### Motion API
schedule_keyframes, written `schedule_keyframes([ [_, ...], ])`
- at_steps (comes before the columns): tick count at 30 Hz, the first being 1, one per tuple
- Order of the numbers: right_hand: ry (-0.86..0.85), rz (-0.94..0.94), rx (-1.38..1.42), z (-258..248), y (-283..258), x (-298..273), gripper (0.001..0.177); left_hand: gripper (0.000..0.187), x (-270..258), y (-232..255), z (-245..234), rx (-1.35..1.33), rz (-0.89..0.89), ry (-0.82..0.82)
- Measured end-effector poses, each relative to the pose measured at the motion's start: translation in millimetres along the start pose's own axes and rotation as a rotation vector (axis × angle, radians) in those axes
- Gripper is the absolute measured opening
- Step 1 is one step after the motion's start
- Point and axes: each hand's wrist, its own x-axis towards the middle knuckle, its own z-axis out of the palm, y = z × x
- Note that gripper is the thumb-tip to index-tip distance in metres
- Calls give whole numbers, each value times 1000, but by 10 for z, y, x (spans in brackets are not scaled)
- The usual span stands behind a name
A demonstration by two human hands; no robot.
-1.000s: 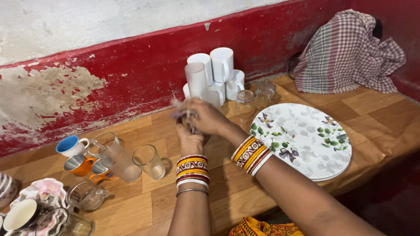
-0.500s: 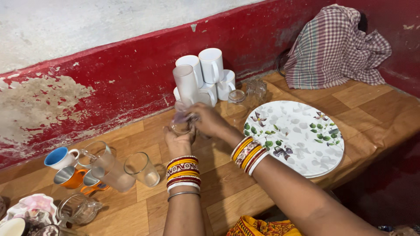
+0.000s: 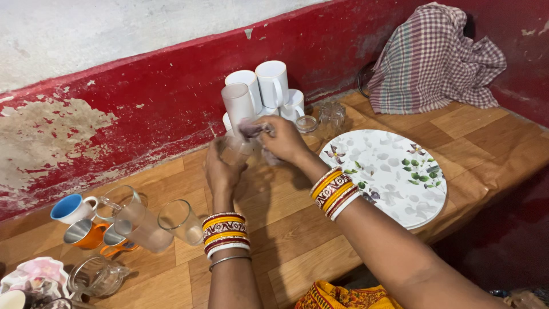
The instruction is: The person wipes and polishes glass cups and mugs with a small cloth before stacking them on a wooden surface.
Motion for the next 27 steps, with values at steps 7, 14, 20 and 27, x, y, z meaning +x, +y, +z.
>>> schedule_keyframes([
  [7, -397, -122, -210, 197, 314, 168, 22, 86, -111, 421, -133, 47, 290, -314],
  [14, -748, 84, -43, 11, 481, 330, 21, 85, -167, 447, -132, 45, 378, -407],
  [20, -718, 24, -61, -122, 472, 288, 26, 88, -135, 364, -27, -2, 293, -392],
  [27, -421, -97, -80, -389, 138, 322, 27, 86, -20, 113, 99, 124, 67, -161],
])
